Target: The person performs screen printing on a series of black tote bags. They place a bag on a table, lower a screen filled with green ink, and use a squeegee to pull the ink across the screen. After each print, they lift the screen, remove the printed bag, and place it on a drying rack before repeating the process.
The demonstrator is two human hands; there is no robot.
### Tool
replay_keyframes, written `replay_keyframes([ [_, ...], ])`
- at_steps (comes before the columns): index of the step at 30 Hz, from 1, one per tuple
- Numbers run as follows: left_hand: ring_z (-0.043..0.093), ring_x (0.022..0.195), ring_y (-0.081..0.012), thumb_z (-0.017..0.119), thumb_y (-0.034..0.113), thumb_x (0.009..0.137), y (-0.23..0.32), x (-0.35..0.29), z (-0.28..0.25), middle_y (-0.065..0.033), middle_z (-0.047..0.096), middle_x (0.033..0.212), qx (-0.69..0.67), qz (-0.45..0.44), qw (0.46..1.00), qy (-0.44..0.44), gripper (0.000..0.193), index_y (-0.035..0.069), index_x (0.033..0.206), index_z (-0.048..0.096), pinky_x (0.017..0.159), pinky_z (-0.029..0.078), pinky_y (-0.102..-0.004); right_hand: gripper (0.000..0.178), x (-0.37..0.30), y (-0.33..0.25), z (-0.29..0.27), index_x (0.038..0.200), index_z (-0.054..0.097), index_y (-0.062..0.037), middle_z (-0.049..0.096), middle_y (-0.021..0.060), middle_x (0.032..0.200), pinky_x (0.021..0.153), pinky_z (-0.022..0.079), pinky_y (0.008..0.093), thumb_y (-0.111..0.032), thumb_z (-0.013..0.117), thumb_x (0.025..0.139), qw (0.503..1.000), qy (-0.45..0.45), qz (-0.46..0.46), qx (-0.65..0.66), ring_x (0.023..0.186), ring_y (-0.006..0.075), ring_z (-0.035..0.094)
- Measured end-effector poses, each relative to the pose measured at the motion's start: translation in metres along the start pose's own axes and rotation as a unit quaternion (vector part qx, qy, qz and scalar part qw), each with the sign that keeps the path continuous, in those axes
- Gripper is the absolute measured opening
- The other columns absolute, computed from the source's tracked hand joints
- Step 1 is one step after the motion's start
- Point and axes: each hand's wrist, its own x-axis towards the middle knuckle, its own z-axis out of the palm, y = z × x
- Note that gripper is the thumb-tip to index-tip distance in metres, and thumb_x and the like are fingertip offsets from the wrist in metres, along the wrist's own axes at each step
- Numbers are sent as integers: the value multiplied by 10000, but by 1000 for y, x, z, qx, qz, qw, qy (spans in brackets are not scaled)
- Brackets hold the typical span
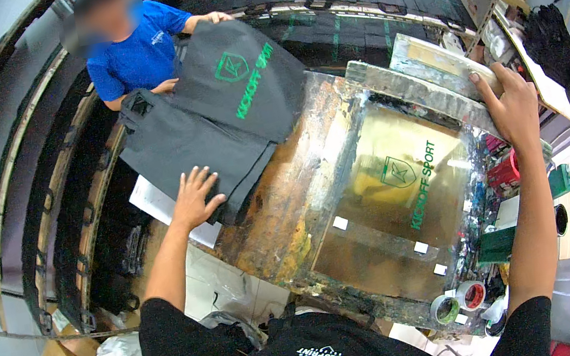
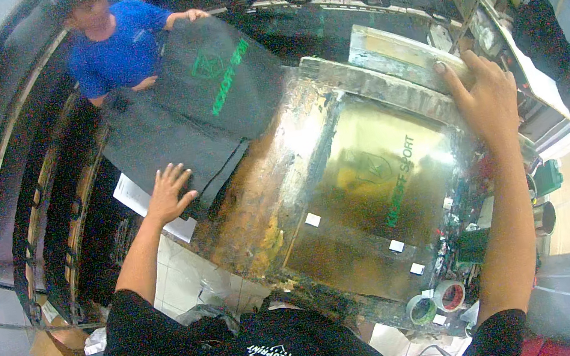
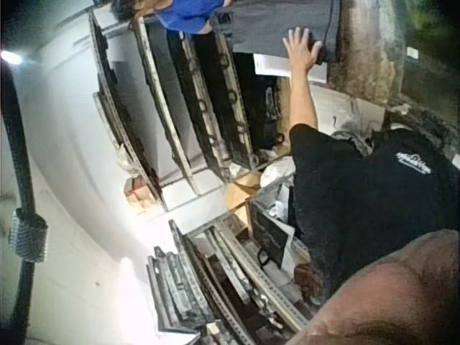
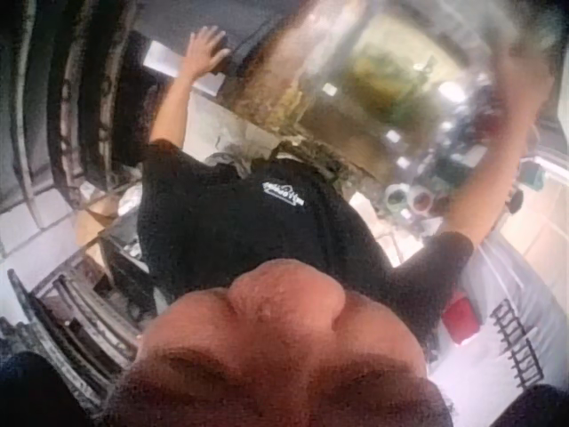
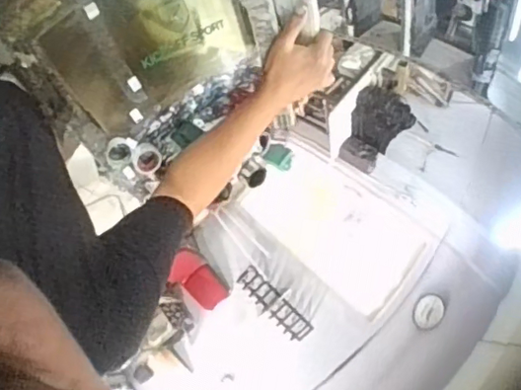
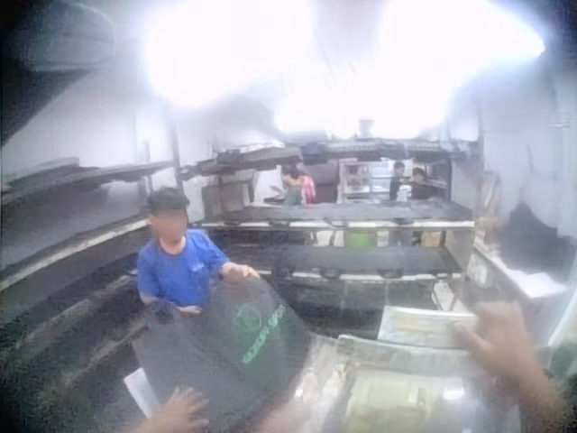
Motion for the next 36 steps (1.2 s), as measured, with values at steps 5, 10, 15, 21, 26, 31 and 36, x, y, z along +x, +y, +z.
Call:
replay_keyframes([
  [5, 266, 1605, -363, 434, 594, 1091, -5, -6, 27, -101, 340, 1731, 22, -10, 999, -41, 698, 172, 1647, 417, 1308, 157, -580, 603, 4, 5, 9, 1100, 710, -10, 728, 250, 1002, 969, 445, 511, -595, 612, 992, 1000, -8, -6, 5, 1033, 418, 686],
  [10, 308, 1595, -340, 362, 489, 1142, -13, 11, 23, -78, 378, 1717, -91, -71, 992, -60, 591, 154, 1618, 465, 1310, 171, -564, 605, 0, 2, 9, 1017, 695, -25, 714, 207, 947, 872, 429, 526, -619, 581, 1005, 999, 16, -28, 6, 982, 410, 670],
  [15, 306, 1582, -426, 294, 484, 1149, 93, 65, -63, -140, 369, 1711, -57, 20, 977, -205, 607, 141, 1626, 445, 1284, 192, -628, 651, -3, 8, 13, 1026, 718, -46, 733, 189, 966, 878, 438, 533, -677, 560, 989, 999, 22, -22, -12, 1004, 381, 692],
  [21, 222, 1583, -528, 223, 576, 1123, 354, 98, 14, -203, 252, 1746, -221, -2, 930, -294, 683, 197, 1680, 332, 1212, 125, -784, 723, 4, 11, 11, 990, 732, -55, 766, 190, 966, 894, 461, 552, -744, 514, 974, 999, 7, -20, -26, 1008, 382, 723],
  [26, 97, 1614, -518, 306, 574, 1120, 402, 64, 110, -210, 153, 1772, -123, 124, 969, -173, 657, 232, 1680, 338, 1186, 28, -823, 736, -7, 12, 14, 1005, 763, -64, 768, 193, 948, 872, 469, 531, -759, 523, 957, 999, 28, -20, -35, 983, 353, 734],
  [31, 120, 1611, -507, 371, 551, 1113, 447, 102, 149, -129, 176, 1781, -89, 233, 966, -69, 620, 291, 1676, 355, 1187, 40, -833, 747, -4, 13, 20, 985, 769, -49, 773, 189, 942, 849, 486, 552, -757, 531, 950, 997, 60, -40, -33, 936, 373, 741],
  [36, 135, 1611, -501, 399, 553, 1104, 486, 106, 151, -132, 207, 1773, -97, 282, 954, -41, 615, 288, 1659, 393, 1190, 48, -827, 726, -1, 19, 20, 1011, 780, -57, 773, 197, 966, 864, 515, 576, -742, 545, 956, 998, 52, -43, -9, 927, 365, 749],
])
